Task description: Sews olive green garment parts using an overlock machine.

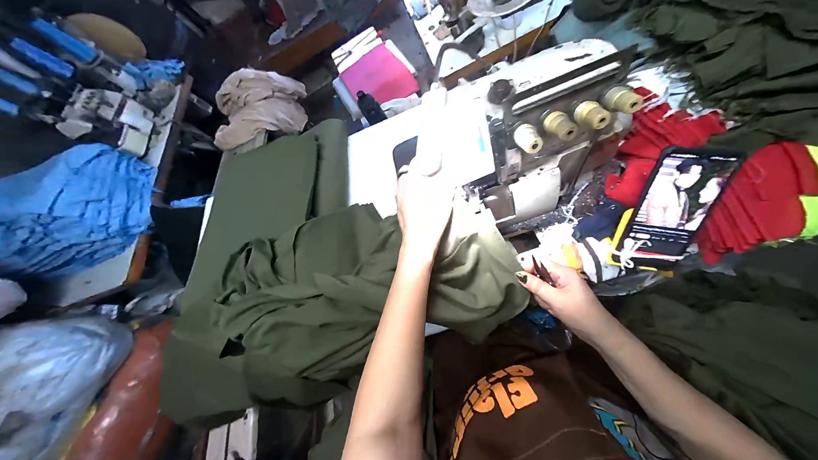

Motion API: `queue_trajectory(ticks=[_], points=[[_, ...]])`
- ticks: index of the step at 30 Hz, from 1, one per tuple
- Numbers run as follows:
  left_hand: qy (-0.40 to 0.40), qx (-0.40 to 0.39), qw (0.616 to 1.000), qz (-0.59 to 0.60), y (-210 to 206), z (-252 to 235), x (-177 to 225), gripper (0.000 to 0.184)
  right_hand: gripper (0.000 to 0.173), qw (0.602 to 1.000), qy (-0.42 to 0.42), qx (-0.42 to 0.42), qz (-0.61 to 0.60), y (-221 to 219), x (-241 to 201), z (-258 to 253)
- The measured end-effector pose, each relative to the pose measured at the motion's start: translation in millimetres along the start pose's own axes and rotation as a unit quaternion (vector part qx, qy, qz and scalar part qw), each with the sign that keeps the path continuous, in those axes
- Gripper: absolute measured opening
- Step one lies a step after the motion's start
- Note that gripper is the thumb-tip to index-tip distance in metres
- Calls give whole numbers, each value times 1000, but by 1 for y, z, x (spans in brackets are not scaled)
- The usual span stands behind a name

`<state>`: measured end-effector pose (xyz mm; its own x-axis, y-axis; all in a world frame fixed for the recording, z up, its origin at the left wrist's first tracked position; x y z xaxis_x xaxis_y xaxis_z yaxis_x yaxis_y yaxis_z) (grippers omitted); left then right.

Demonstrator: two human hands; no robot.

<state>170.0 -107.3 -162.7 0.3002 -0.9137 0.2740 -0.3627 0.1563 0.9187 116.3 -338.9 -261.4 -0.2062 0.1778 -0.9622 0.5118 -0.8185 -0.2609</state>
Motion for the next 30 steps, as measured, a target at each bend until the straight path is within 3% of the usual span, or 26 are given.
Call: queue_trajectory(ticks=[2,4,7,9,12,14,16,18,19,21,24,30], points=[[9,56,998,24,22,27,-6,37,13,1000,4,0,18,4,-2,0],[26,93,993,71,31,52,-36,54,15,999,-2,-1,36,7,0,-1],[25,-22,994,105,12,105,-91,68,19,999,-17,-12,48,8,7,-2],[-9,-40,998,47,24,124,-98,54,20,997,-30,-27,59,1,10,-4],[-102,132,981,-103,79,120,-75,24,22,994,-18,-44,96,-11,12,-10],[-142,232,949,-161,98,103,-65,19,26,989,17,-40,144,-14,7,-12],[-149,201,957,-150,92,79,-68,25,30,976,70,-12,204,-11,0,-6],[-139,123,979,-87,79,65,-71,47,29,955,93,16,281,-1,0,3],[-139,121,980,-70,74,69,-69,52,29,944,80,15,321,5,3,9],[-141,157,976,-53,71,93,-60,46,29,916,5,-44,399,16,18,22],[-113,194,975,-2,71,142,-55,35,25,835,-132,-157,510,22,56,41],[-10,204,975,93,73,214,-89,28,34,763,-173,-159,602,20,119,44]])
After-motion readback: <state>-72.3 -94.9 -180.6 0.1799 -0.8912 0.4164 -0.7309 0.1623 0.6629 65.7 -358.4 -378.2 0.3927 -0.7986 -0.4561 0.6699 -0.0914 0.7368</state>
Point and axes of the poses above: each hand's wrist, its own z-axis away from the middle knuckle, its own y-axis out of the back of the hand, x = y × z, the point moved 8 cm from there along -z, towards the middle knuckle, and after that the axes turned 9 degrees about -z, right-handed, at the moved point
